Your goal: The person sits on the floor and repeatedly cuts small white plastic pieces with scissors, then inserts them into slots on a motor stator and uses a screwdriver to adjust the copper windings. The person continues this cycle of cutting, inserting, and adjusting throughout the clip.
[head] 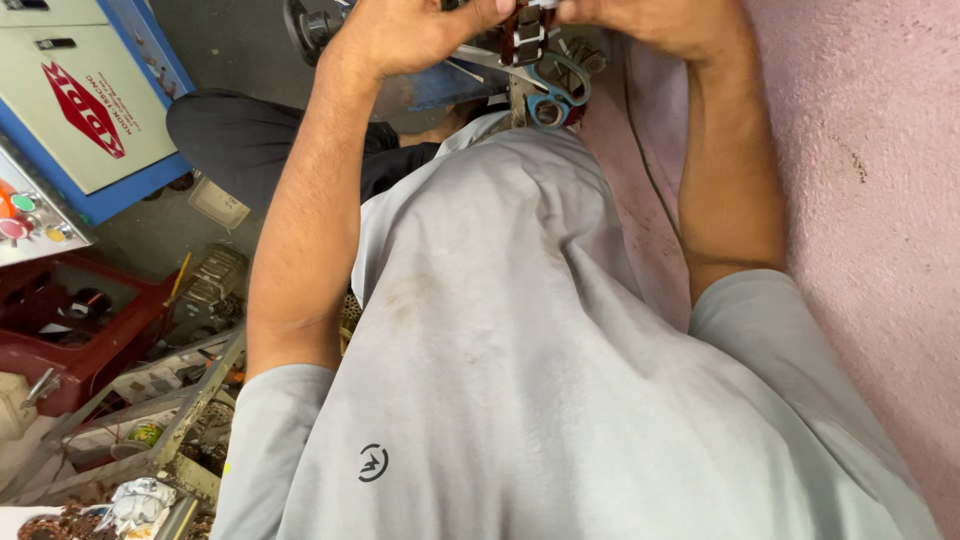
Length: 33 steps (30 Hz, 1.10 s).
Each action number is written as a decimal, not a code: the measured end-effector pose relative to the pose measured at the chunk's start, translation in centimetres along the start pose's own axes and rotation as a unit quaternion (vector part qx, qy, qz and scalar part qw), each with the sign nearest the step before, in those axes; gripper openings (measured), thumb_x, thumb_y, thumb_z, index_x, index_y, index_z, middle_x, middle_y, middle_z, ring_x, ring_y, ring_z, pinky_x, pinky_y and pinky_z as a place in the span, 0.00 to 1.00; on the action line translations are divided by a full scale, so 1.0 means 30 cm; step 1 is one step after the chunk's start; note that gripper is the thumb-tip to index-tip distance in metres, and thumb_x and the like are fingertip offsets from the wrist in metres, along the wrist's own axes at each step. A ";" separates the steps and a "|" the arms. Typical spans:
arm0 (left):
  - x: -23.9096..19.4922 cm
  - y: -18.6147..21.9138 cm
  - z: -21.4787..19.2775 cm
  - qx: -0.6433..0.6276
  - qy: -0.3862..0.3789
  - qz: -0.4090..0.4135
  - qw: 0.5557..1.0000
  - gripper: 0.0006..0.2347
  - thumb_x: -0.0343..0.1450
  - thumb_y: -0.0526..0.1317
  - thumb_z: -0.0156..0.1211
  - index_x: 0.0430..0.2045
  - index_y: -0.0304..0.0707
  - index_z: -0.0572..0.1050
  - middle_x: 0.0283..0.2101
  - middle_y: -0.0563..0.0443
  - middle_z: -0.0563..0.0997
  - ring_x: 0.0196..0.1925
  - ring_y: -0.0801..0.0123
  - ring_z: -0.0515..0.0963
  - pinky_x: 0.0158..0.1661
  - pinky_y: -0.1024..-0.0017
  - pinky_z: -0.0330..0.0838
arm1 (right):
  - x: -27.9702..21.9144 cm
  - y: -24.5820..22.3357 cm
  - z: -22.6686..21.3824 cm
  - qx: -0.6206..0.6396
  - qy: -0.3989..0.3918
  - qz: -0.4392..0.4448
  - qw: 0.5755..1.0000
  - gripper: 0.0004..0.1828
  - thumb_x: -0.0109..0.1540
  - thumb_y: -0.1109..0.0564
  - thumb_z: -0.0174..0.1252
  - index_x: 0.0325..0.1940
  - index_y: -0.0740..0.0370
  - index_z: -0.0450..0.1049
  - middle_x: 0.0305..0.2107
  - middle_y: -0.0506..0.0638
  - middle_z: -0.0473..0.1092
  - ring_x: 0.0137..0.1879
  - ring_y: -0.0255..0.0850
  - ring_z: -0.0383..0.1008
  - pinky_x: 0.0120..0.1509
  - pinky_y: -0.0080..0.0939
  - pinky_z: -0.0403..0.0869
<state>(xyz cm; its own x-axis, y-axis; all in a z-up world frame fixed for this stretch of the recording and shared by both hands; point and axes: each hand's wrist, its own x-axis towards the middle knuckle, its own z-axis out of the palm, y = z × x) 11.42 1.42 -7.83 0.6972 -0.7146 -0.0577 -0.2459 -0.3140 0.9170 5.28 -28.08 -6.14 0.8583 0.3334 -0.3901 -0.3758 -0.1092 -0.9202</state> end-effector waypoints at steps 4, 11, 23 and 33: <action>0.003 0.017 -0.009 0.027 -0.046 -0.076 0.996 0.15 0.77 0.53 0.67 0.43 0.41 0.82 0.33 0.51 0.84 0.33 0.68 0.83 0.33 0.66 0.77 | 0.010 -0.005 -0.009 0.010 -0.023 0.011 1.000 0.07 0.67 0.68 0.68 0.48 0.66 0.79 0.35 0.52 0.76 0.36 0.38 0.74 0.39 0.36 0.72; 0.029 0.013 -0.006 -0.067 -0.092 -0.074 0.991 0.14 0.78 0.51 0.62 0.46 0.42 0.82 0.37 0.54 0.86 0.37 0.71 0.84 0.40 0.70 0.79 | 0.050 -0.018 -0.002 0.000 -0.043 0.015 0.999 0.06 0.67 0.67 0.68 0.48 0.66 0.79 0.34 0.51 0.77 0.34 0.36 0.73 0.38 0.34 0.70; 0.021 0.043 -0.016 -0.052 -0.097 -0.123 0.986 0.14 0.77 0.55 0.60 0.42 0.46 0.84 0.36 0.59 0.86 0.38 0.75 0.85 0.40 0.73 0.80 | 0.065 -0.013 -0.027 -0.005 -0.054 0.033 0.998 0.05 0.68 0.66 0.68 0.47 0.66 0.80 0.34 0.50 0.77 0.32 0.34 0.71 0.35 0.32 0.67; 0.037 0.017 -0.013 -0.099 -0.110 -0.076 0.986 0.14 0.79 0.52 0.58 0.43 0.43 0.82 0.36 0.57 0.85 0.37 0.75 0.84 0.41 0.73 0.80 | 0.059 -0.004 -0.039 0.000 -0.034 0.012 0.999 0.04 0.68 0.65 0.68 0.47 0.65 0.80 0.33 0.49 0.77 0.30 0.32 0.69 0.33 0.30 0.64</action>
<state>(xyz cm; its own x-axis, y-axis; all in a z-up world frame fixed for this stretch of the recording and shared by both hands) 12.34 0.71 -7.28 0.5480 -0.7934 -0.2650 0.0017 -0.3157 0.9489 7.26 -28.56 -6.76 0.8232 0.3928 -0.4099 -0.3965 -0.1189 -0.9103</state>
